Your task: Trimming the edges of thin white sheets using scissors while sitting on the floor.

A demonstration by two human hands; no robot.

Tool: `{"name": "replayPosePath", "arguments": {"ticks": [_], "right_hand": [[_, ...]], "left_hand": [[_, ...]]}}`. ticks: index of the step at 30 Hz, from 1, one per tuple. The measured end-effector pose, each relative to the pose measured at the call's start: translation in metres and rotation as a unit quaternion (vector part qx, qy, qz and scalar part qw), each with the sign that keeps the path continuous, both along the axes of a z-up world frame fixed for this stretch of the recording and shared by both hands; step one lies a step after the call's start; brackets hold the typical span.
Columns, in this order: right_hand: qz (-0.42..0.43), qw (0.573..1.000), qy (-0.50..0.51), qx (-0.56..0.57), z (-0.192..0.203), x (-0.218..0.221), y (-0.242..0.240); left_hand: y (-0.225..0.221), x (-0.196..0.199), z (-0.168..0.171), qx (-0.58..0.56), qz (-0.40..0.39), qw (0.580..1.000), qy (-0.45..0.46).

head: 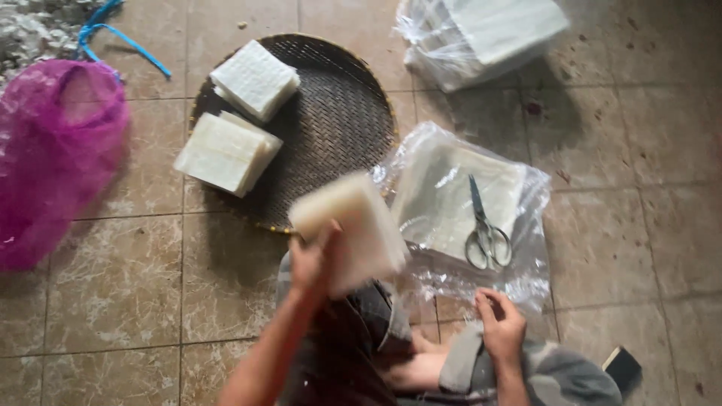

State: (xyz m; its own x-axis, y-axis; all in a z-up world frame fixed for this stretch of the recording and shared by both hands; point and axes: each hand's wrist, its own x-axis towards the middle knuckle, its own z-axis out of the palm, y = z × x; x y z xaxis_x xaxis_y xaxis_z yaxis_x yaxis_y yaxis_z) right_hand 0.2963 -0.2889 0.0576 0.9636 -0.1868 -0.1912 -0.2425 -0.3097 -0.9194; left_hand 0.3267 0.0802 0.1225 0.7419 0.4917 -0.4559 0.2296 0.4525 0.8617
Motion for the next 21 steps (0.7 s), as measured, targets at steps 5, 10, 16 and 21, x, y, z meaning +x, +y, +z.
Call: {"name": "replayPosePath", "arguments": {"ticks": [5,10,16,21], "right_hand": [[-0.025,0.998,0.05,-0.003,-0.019,0.016,0.007],[0.018,0.98,0.081,-0.179,-0.051,0.027,0.012],[0.037,0.98,0.081,-0.176,-0.12,0.035,-0.004],[0.02,0.982,0.109,-0.15,-0.135,0.037,-0.008]], "left_hand": [[0.123,0.125,-0.046,0.162,0.046,0.985,0.028],[0.215,0.241,-0.045,0.101,0.242,0.965,0.008],[0.266,0.313,-0.097,0.113,0.268,0.951,0.103],[0.314,0.333,-0.19,0.156,0.283,0.939,0.115]]}}
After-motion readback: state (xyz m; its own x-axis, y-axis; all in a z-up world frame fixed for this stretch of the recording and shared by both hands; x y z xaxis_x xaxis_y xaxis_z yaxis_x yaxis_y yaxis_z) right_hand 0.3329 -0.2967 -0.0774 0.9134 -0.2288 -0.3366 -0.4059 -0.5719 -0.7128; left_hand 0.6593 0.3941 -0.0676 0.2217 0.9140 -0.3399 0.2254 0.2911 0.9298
